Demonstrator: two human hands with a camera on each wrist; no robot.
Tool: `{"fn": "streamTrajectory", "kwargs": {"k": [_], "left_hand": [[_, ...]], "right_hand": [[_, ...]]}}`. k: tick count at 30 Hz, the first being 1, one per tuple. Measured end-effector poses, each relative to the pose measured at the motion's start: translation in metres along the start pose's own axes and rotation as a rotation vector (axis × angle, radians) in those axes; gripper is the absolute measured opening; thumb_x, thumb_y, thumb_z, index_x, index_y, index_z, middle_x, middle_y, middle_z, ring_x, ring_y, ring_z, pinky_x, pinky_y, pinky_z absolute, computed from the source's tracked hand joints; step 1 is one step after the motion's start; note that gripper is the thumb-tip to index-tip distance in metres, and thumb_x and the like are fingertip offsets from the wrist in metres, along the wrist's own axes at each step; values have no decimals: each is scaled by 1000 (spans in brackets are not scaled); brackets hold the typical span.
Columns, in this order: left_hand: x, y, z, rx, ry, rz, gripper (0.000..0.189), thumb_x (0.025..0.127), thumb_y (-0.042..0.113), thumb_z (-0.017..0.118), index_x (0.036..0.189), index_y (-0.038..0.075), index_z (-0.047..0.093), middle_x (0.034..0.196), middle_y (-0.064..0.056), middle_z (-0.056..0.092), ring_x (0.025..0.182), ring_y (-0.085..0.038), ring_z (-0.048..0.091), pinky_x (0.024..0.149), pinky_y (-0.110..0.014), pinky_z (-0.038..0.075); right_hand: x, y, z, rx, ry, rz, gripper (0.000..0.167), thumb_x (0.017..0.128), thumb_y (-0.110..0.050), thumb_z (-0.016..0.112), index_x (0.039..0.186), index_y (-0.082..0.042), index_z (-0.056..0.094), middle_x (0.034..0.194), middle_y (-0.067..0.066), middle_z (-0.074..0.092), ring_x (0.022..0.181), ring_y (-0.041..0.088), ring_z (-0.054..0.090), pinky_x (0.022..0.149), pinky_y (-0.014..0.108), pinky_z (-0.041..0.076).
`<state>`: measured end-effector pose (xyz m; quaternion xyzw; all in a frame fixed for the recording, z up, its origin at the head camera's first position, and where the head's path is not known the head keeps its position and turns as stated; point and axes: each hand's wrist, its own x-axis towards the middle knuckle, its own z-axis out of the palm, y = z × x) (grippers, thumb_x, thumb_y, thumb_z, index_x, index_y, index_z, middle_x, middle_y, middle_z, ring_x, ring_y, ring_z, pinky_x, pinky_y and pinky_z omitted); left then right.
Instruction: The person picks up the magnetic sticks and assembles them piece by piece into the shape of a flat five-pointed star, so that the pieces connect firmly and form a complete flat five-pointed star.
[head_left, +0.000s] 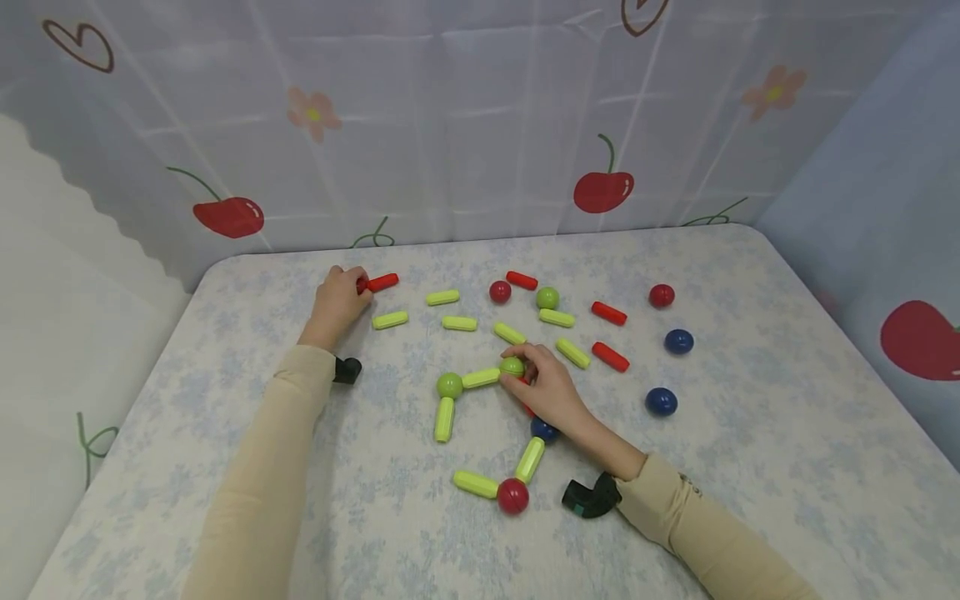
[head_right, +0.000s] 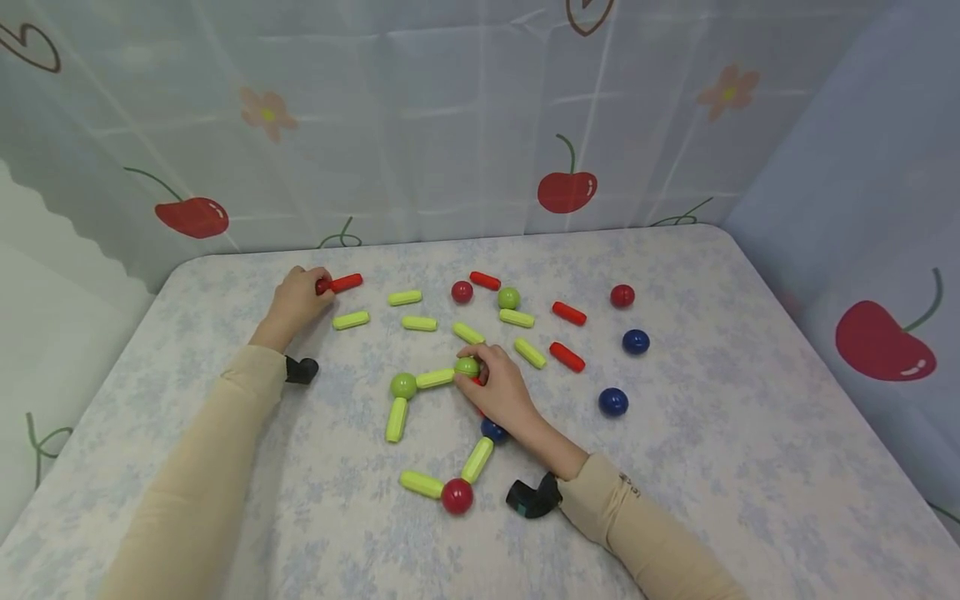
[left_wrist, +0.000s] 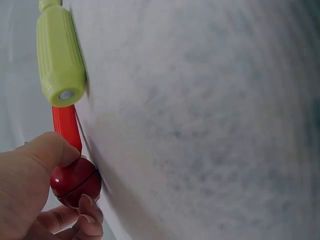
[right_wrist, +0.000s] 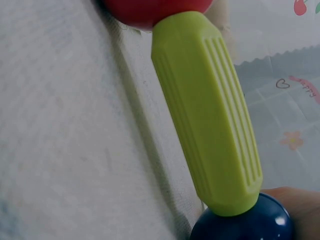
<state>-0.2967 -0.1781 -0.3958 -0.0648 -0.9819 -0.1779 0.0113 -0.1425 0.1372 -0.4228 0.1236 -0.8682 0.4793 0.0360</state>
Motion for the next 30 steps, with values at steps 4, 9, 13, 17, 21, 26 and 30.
{"fn": "streamTrajectory", "kwargs": {"k": [4,9,13,17,21,26,30], "left_hand": [[-2,1,-2,38,-10,6,19,90,5,53,106,-4,56,95,-22,45,81,-33,44,74,-47,42],[-3,1,-3,74,-16,19,17,90,5,53,104,-4,58,94,-22,46,81,-34,46,75,-48,42],[-3,1,-4,72,-20,15,17,91,6,52,104,-4,58,93,-21,46,81,-33,45,75,-47,42],[-4,2,-4,57,-27,-3,18,92,7,52,104,-4,58,93,-21,46,82,-33,44,76,-47,41],[-5,1,-5,32,-24,-10,19,91,6,51,105,-4,57,94,-21,46,82,-33,43,76,-46,41],[-9,-3,-5,-26,9,-17,23,89,6,51,108,-6,58,95,-22,47,82,-33,44,74,-46,41],[-11,-6,-4,-34,27,-7,26,89,6,51,111,-6,58,97,-23,49,86,-34,46,76,-48,42]], "right_hand": [[1,-1,0,-8,-6,2,27,85,-10,70,111,-7,63,86,5,50,67,18,45,58,31,38],[2,-3,-2,-55,-39,-10,27,86,-12,69,111,-6,62,86,5,49,69,18,44,59,32,39],[6,-4,-7,-172,-87,-113,28,85,-13,70,111,-7,63,98,5,54,85,20,48,72,35,41],[10,-7,-9,-250,-174,-207,26,85,-13,70,111,-10,66,111,4,58,104,22,48,86,39,40],[10,-10,-9,-271,-207,-172,21,84,-14,72,105,-11,68,104,1,60,98,19,50,82,36,42],[8,-12,-10,-283,-178,-114,15,82,-14,74,96,-12,68,96,-1,61,87,16,50,74,32,42],[6,-13,-11,-314,-163,-72,14,80,-15,76,91,-12,67,88,-3,59,81,15,49,71,31,42]]}}
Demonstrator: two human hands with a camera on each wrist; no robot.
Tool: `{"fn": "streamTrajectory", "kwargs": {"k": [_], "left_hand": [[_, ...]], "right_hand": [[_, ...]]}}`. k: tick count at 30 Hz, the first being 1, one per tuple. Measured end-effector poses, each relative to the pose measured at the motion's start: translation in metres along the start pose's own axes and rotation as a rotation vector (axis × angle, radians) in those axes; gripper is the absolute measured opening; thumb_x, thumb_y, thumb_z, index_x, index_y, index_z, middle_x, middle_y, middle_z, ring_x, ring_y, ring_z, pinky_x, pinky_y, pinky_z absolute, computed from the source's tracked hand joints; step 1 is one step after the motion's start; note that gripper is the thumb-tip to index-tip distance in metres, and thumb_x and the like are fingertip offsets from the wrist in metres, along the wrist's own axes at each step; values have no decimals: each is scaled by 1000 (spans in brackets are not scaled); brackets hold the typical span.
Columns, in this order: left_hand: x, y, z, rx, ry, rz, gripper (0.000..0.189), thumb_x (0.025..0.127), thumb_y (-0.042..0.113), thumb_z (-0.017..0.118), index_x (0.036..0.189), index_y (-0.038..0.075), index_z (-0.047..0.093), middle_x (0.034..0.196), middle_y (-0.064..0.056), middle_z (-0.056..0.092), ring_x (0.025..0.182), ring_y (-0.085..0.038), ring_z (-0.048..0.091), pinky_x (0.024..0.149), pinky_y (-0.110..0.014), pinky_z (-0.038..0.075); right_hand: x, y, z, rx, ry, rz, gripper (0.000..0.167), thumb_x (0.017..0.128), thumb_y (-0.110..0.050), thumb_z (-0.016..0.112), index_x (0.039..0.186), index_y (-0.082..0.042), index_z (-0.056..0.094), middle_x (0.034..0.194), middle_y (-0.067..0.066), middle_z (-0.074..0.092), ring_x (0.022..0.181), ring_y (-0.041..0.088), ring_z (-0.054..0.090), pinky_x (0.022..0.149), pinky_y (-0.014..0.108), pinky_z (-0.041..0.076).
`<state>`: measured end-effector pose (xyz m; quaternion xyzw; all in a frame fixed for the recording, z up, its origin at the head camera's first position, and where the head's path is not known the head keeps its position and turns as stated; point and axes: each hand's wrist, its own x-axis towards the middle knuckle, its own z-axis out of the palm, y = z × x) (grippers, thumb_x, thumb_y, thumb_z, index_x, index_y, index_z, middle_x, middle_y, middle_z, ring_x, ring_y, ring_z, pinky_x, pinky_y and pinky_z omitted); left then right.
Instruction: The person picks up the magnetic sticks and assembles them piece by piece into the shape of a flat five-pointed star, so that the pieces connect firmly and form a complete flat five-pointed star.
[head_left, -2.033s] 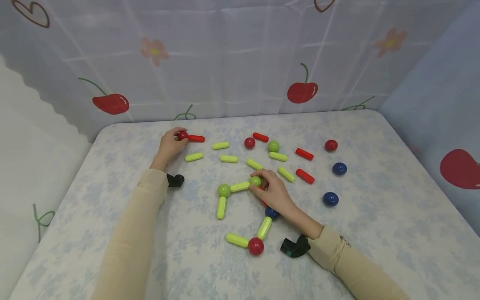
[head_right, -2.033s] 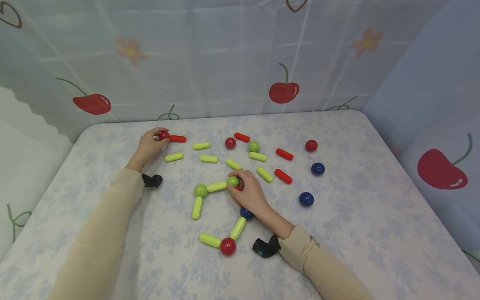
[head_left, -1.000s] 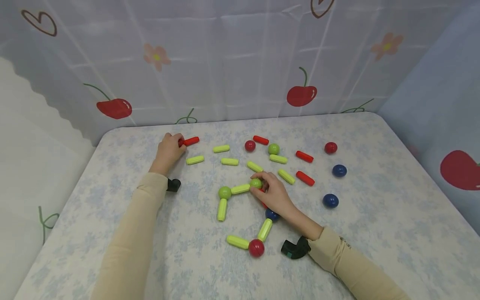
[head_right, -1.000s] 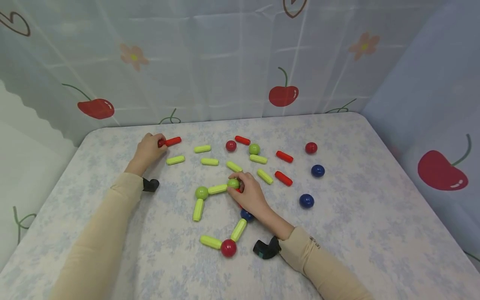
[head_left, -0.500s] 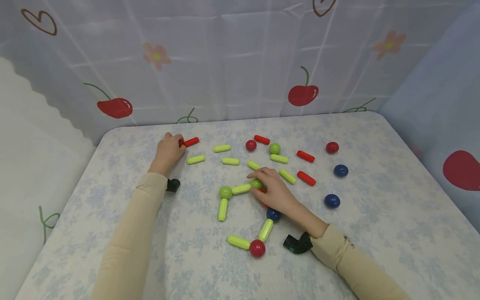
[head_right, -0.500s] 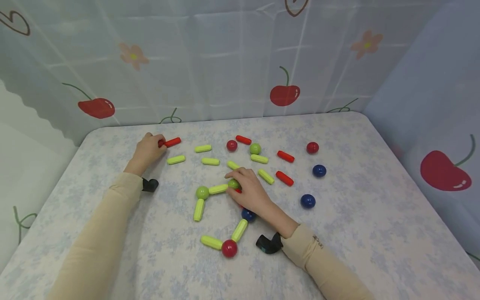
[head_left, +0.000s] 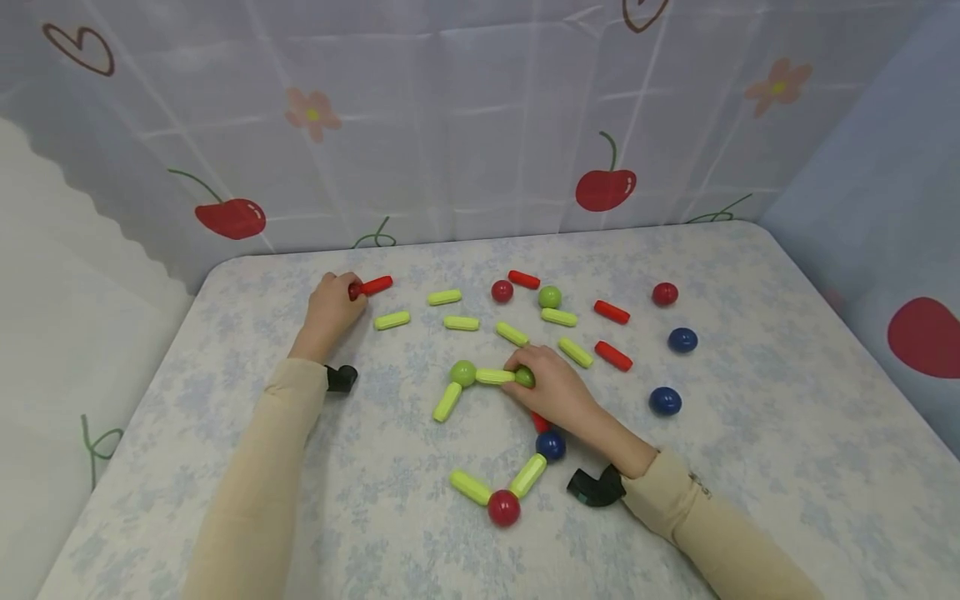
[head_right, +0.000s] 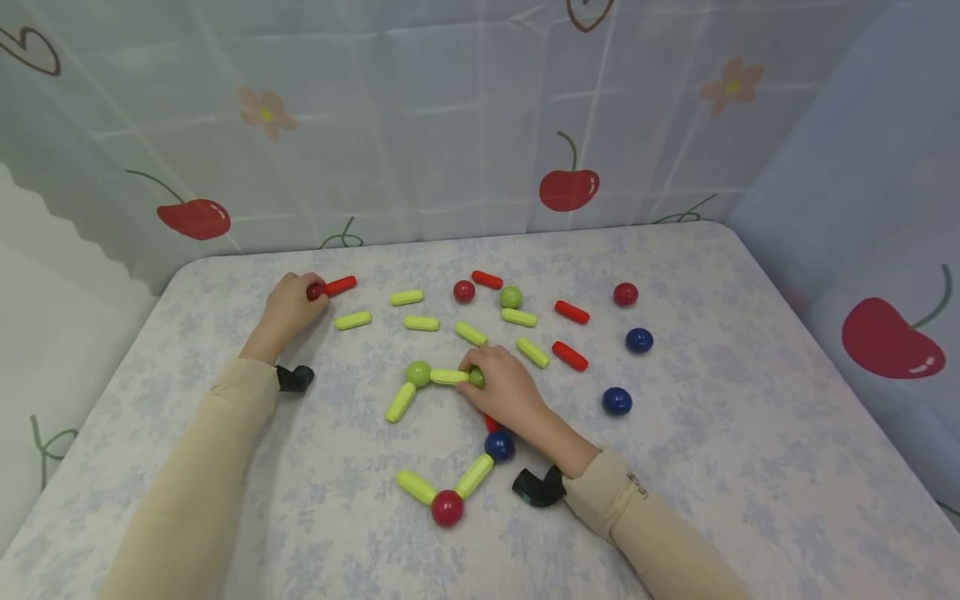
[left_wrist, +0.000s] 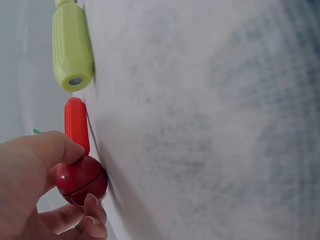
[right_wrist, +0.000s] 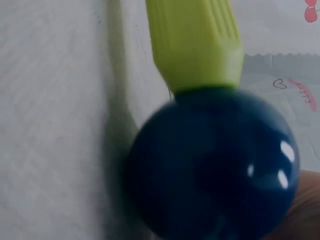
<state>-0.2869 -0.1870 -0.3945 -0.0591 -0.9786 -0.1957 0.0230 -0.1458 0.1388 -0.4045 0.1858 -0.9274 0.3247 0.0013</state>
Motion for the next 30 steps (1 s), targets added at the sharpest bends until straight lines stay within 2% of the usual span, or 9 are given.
{"fn": "streamTrajectory", "kwargs": {"k": [7,12,16,19,24,30], "left_hand": [[0,-2,1,32,-10,-5,28,90,8,51,114,-5,58,98,-23,51,89,-34,47,77,-49,42],[-1,-1,-2,52,-51,3,26,91,7,51,113,-5,56,99,-23,47,84,-34,46,77,-48,42],[-3,-2,-5,56,-90,20,21,91,6,49,109,-4,55,96,-22,44,80,-33,44,74,-46,41],[-3,-5,-6,55,-95,42,16,91,5,48,102,-2,57,91,-19,45,78,-31,42,68,-43,39],[-5,-10,-6,39,-71,48,14,92,8,49,99,-1,58,89,-19,47,78,-30,43,68,-43,39],[-19,-9,-17,-86,8,-16,21,95,15,52,110,0,57,101,-22,49,90,-34,47,77,-48,42]], "right_hand": [[-4,-1,0,-20,-4,27,15,81,-17,75,91,-12,66,86,-3,58,80,16,48,69,32,42],[-5,-1,0,-18,6,22,15,80,-16,76,91,-12,66,86,-3,59,80,16,49,69,32,42],[-5,-1,1,-15,14,17,15,80,-15,76,91,-12,66,86,-3,59,81,16,49,69,32,42],[-5,-1,2,-15,16,23,16,80,-16,76,91,-12,66,86,-3,59,81,16,49,69,32,43],[-4,0,3,-12,17,29,16,79,-16,77,91,-12,66,86,-2,59,80,16,49,69,32,43],[-8,-2,1,-67,6,31,15,80,-18,76,89,-13,66,83,-4,59,78,15,50,67,31,43]]}}
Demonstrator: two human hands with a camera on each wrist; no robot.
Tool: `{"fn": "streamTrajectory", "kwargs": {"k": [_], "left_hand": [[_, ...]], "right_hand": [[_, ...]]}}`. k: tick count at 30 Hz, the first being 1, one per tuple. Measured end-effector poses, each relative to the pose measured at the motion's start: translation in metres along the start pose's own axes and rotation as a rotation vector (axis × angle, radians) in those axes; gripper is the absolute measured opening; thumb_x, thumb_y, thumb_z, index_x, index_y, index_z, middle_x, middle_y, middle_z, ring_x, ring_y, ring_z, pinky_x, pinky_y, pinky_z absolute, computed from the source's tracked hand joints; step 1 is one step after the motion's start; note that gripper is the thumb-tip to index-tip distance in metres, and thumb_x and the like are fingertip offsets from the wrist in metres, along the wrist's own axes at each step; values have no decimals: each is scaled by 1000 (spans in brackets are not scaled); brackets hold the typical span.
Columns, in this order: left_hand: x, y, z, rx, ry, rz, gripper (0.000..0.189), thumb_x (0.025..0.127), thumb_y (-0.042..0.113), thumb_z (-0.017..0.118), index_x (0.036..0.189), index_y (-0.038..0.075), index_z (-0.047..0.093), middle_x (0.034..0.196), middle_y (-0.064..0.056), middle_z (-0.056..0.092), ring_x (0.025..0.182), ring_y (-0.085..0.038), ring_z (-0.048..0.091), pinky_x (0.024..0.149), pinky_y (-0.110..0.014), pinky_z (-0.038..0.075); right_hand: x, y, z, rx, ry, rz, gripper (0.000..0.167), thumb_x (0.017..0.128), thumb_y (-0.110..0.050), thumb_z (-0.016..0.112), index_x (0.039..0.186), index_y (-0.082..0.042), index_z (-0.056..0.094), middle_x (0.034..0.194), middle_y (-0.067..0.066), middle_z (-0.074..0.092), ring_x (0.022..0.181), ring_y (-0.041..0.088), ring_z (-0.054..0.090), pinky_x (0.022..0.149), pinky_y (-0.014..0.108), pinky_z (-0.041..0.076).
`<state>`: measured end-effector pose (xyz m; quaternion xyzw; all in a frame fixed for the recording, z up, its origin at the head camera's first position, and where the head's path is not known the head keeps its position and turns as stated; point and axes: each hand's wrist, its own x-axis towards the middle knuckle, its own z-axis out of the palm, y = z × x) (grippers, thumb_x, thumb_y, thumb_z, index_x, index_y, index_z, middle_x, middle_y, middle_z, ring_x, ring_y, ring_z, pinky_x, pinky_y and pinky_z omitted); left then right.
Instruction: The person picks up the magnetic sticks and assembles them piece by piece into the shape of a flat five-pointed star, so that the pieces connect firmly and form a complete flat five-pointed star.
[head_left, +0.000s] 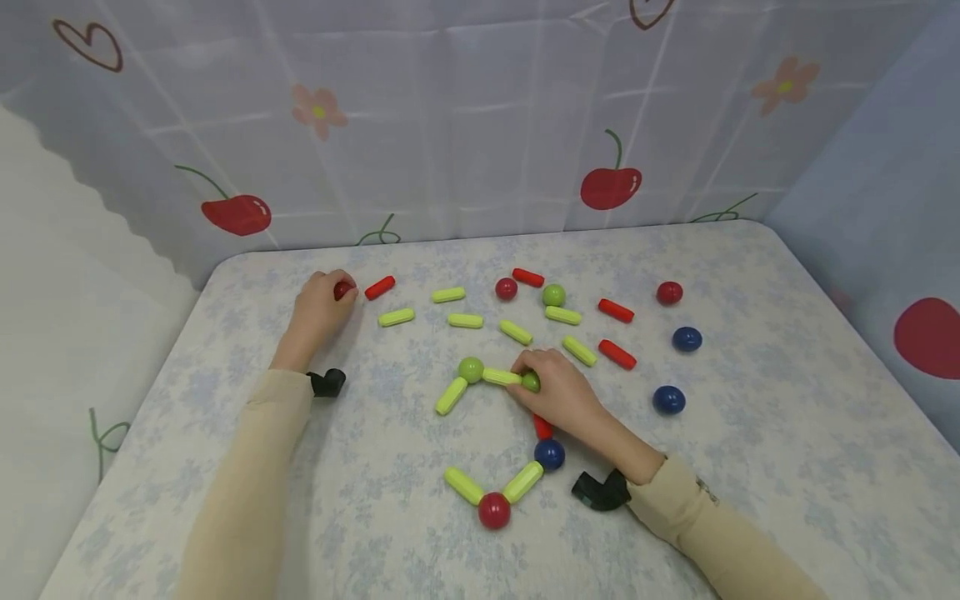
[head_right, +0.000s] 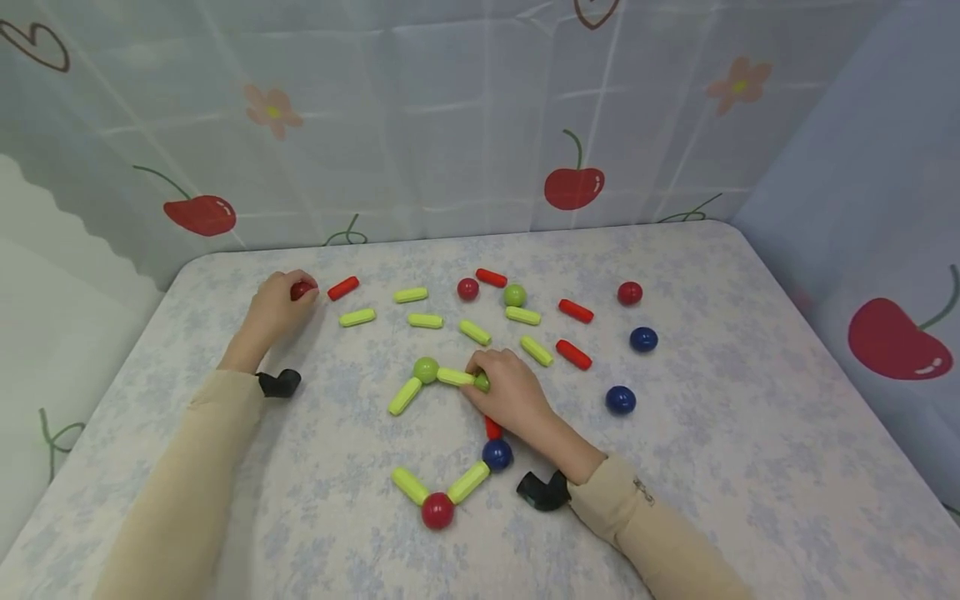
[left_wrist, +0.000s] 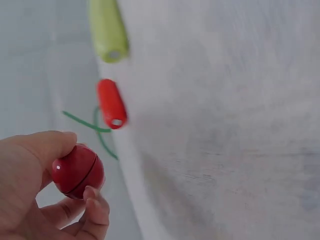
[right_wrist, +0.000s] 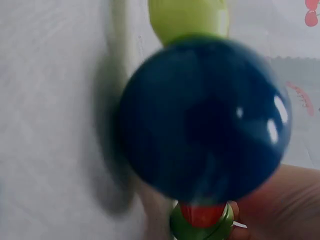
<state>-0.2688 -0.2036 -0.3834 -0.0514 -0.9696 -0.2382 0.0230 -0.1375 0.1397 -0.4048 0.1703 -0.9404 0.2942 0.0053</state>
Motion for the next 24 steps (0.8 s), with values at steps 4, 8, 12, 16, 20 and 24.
{"fn": "streamTrajectory", "kwargs": {"k": [4,8,12,16,20,24], "left_hand": [[-20,5,-9,-135,36,27,24,94,12,54,116,1,56,107,-22,51,90,-33,48,76,-45,43],[-48,12,-14,-298,7,83,30,93,10,60,121,3,55,116,-20,53,91,-32,55,76,-41,47],[-77,22,-10,-465,-90,117,37,90,11,64,126,6,54,122,-16,52,94,-31,60,76,-35,50],[-100,31,0,-593,-209,118,43,89,12,66,129,8,54,125,-12,52,98,-28,60,76,-30,50],[-116,35,15,-656,-308,118,43,88,12,68,128,7,55,128,-12,50,99,-25,61,77,-29,50],[-126,39,25,-702,-369,131,41,86,10,69,125,6,56,127,-12,51,94,-23,62,76,-29,50]], "right_hand": [[-4,-4,-5,-82,-42,-18,15,80,-20,76,86,-13,64,77,-6,57,70,13,49,62,29,43],[-6,-11,-14,-208,-112,-59,16,81,-22,74,86,-11,63,70,-5,51,59,12,46,54,27,39],[-4,-16,-20,-275,-152,-92,34,81,-23,74,109,-7,63,85,1,57,70,16,53,61,31,44],[4,-18,-18,-184,-229,-198,58,86,-21,70,138,-14,46,123,9,53,108,23,51,85,39,44],[12,-17,-12,-99,-349,-339,58,90,-17,64,143,-20,41,144,10,35,129,26,34,98,42,35],[18,-18,-6,-111,-361,-430,48,91,-17,63,137,-18,50,145,11,35,130,26,32,100,42,34]]}}
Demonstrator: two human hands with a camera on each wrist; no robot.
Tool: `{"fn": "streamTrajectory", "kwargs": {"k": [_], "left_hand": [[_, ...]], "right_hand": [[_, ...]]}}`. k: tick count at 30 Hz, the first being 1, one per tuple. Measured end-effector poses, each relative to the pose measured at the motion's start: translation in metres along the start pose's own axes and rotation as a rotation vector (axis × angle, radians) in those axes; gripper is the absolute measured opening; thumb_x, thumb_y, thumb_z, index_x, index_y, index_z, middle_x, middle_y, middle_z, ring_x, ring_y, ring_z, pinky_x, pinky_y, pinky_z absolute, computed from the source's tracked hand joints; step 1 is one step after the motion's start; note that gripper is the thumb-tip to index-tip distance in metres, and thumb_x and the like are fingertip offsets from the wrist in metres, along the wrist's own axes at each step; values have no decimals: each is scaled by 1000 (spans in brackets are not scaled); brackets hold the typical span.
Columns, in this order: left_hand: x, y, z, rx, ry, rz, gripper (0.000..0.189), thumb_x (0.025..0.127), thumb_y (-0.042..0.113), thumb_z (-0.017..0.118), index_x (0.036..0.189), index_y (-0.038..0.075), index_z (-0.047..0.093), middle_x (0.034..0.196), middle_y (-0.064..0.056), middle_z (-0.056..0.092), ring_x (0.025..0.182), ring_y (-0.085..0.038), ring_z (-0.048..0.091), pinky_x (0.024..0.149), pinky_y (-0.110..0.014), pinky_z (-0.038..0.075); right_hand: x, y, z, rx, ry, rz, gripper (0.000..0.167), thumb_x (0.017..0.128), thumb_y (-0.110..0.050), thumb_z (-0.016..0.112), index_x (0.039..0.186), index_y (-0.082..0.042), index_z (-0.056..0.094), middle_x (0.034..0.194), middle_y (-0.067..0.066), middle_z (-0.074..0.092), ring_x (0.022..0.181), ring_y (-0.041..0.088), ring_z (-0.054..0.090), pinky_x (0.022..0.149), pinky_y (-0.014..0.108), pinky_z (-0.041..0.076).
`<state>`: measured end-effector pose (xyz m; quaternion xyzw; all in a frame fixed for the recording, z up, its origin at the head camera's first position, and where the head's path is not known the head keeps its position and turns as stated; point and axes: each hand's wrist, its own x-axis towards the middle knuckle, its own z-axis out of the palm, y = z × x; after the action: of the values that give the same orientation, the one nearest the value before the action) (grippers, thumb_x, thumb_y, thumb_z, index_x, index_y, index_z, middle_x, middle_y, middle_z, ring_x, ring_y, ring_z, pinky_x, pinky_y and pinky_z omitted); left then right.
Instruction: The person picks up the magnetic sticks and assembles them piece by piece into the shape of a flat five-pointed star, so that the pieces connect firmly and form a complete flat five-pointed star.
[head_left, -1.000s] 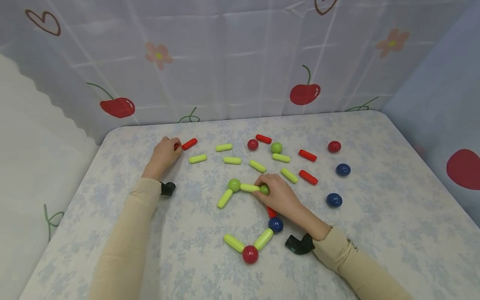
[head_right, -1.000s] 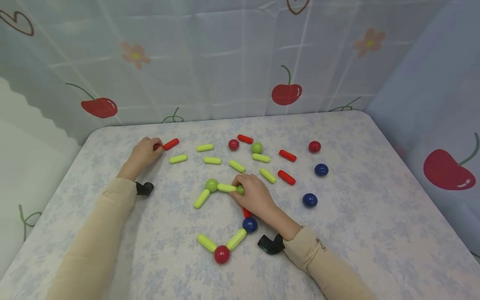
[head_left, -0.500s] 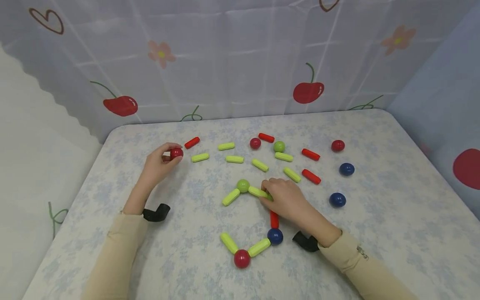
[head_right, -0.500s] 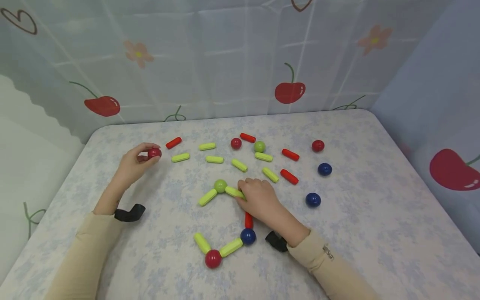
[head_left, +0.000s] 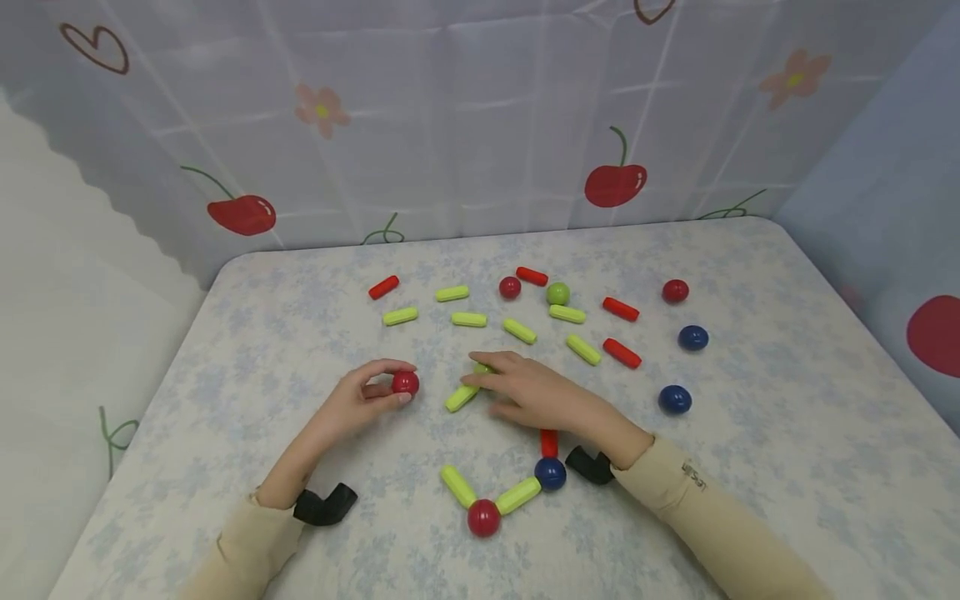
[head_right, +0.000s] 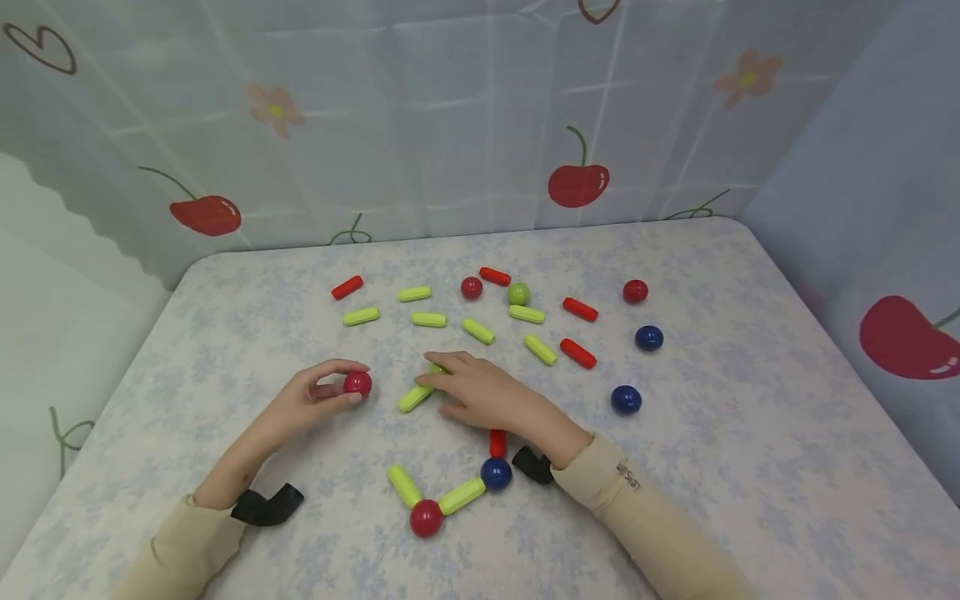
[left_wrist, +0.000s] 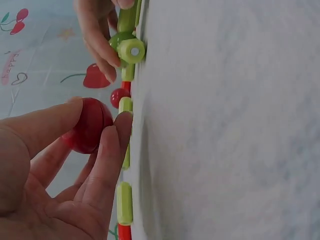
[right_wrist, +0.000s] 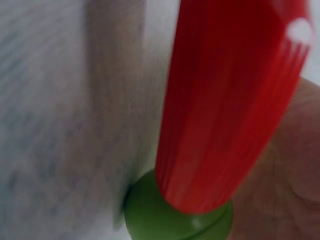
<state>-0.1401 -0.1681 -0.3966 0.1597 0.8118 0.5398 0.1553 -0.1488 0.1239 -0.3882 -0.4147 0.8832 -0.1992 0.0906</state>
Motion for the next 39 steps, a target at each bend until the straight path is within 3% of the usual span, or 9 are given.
{"fn": "streamTrajectory", "kwargs": {"k": [6,12,20,27,32,39], "left_hand": [[-4,-1,14,-42,-80,27,38,86,12,69,121,3,59,116,-11,58,91,-23,63,75,-30,50],[-9,1,25,-43,-128,6,34,85,13,71,116,4,61,105,-9,63,89,-24,62,76,-30,50],[-18,5,38,-14,-139,-9,32,85,13,71,115,6,63,102,-5,63,92,-21,60,75,-31,49],[-28,42,43,31,-113,-13,28,84,4,69,111,-2,63,97,-9,63,88,-25,58,70,-31,49],[-29,42,45,50,-107,-3,28,83,3,71,110,-1,63,91,-9,62,79,-24,57,64,-29,48],[-30,41,48,67,-106,29,28,81,3,72,108,0,63,87,-8,60,78,-22,57,68,-30,50]], "right_hand": [[11,2,6,-41,74,6,32,89,-16,67,120,-15,63,120,4,53,109,19,47,91,32,41],[12,3,13,-24,159,51,18,85,-13,71,102,-17,69,97,-4,53,91,12,49,76,26,44],[8,2,16,43,185,76,17,85,-12,71,101,-16,69,98,-4,53,92,13,49,75,27,44],[6,3,16,52,191,71,17,85,-13,71,102,-15,69,99,-2,54,91,13,50,75,28,44],[6,3,16,52,193,68,17,85,-14,71,102,-15,69,99,-3,55,92,13,50,75,28,44],[5,4,16,47,195,62,18,85,-14,71,102,-16,69,100,-3,55,92,13,50,76,29,43]]}}
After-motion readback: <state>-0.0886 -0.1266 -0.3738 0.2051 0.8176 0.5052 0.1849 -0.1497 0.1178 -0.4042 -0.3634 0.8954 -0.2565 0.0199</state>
